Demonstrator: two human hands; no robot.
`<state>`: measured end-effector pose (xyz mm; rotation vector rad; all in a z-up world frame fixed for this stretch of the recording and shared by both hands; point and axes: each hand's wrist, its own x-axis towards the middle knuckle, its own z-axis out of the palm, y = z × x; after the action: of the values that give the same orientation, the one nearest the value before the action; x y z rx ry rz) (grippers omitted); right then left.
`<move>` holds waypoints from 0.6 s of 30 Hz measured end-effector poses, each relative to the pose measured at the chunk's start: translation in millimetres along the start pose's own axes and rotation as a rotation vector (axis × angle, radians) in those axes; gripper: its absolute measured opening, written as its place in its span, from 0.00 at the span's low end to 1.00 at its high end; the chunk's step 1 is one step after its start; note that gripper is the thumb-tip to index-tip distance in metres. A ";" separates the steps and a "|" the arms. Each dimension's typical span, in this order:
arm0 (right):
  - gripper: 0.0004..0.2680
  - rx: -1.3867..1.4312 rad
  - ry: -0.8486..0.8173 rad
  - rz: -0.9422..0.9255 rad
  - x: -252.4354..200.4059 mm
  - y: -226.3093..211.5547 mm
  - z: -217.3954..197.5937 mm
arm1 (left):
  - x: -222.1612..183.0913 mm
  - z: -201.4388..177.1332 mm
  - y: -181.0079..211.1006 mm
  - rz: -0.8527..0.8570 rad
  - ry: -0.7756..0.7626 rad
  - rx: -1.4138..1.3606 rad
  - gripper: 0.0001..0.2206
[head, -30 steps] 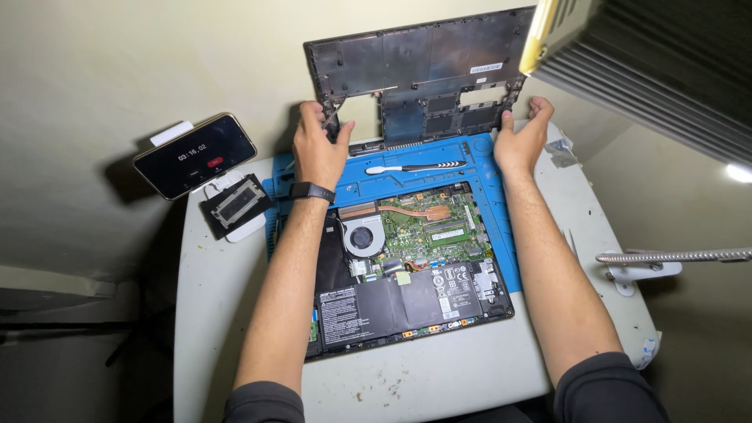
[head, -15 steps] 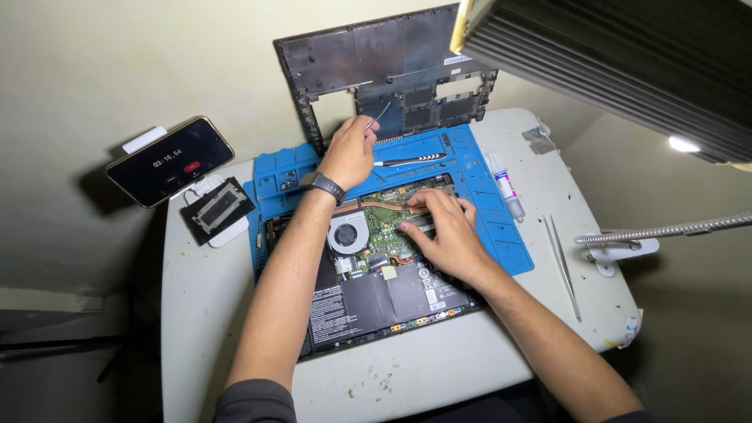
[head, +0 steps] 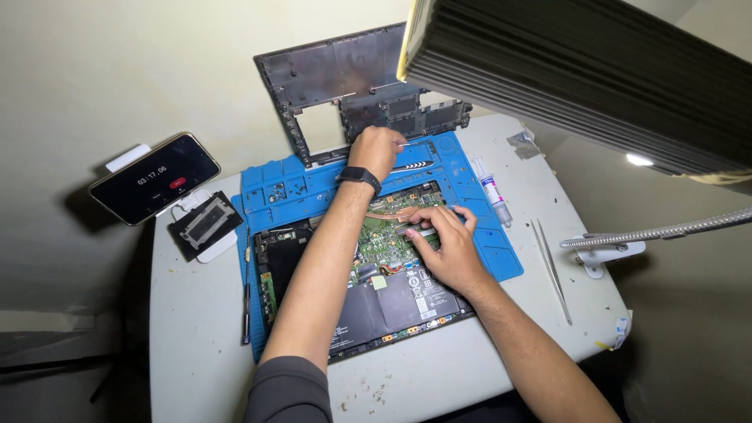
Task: Disassembling a laptop by prying open the outer casing and removing internal panels to access the hardware.
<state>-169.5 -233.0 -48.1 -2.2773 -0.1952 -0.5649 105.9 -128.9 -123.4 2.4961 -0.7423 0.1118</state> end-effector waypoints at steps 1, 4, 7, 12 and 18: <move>0.06 0.002 -0.001 0.000 0.1 0.2 0.7 | 1.3 7.7 -0.8 -0.002 -0.001 0.001 0.07; 0.06 -0.025 0.000 -0.015 0.2 -0.8 -0.2 | 2.9 23.6 0.9 -0.050 -0.015 0.023 0.08; 0.05 -0.039 -0.016 -0.049 1.1 -5.6 -2.9 | -5.7 15.2 9.7 0.020 0.047 0.045 0.08; 0.05 -0.040 -0.043 -0.059 0.3 -6.3 -3.2 | -13.1 -0.4 21.0 0.061 0.084 0.083 0.07; 0.04 -0.033 -0.030 -0.078 1.5 -4.9 -1.9 | -15.4 -9.6 18.3 0.073 0.123 0.086 0.09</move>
<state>-170.4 -231.0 -43.1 -2.3189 -0.2929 -0.5783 83.8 -129.5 -110.0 2.5165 -0.7923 0.3268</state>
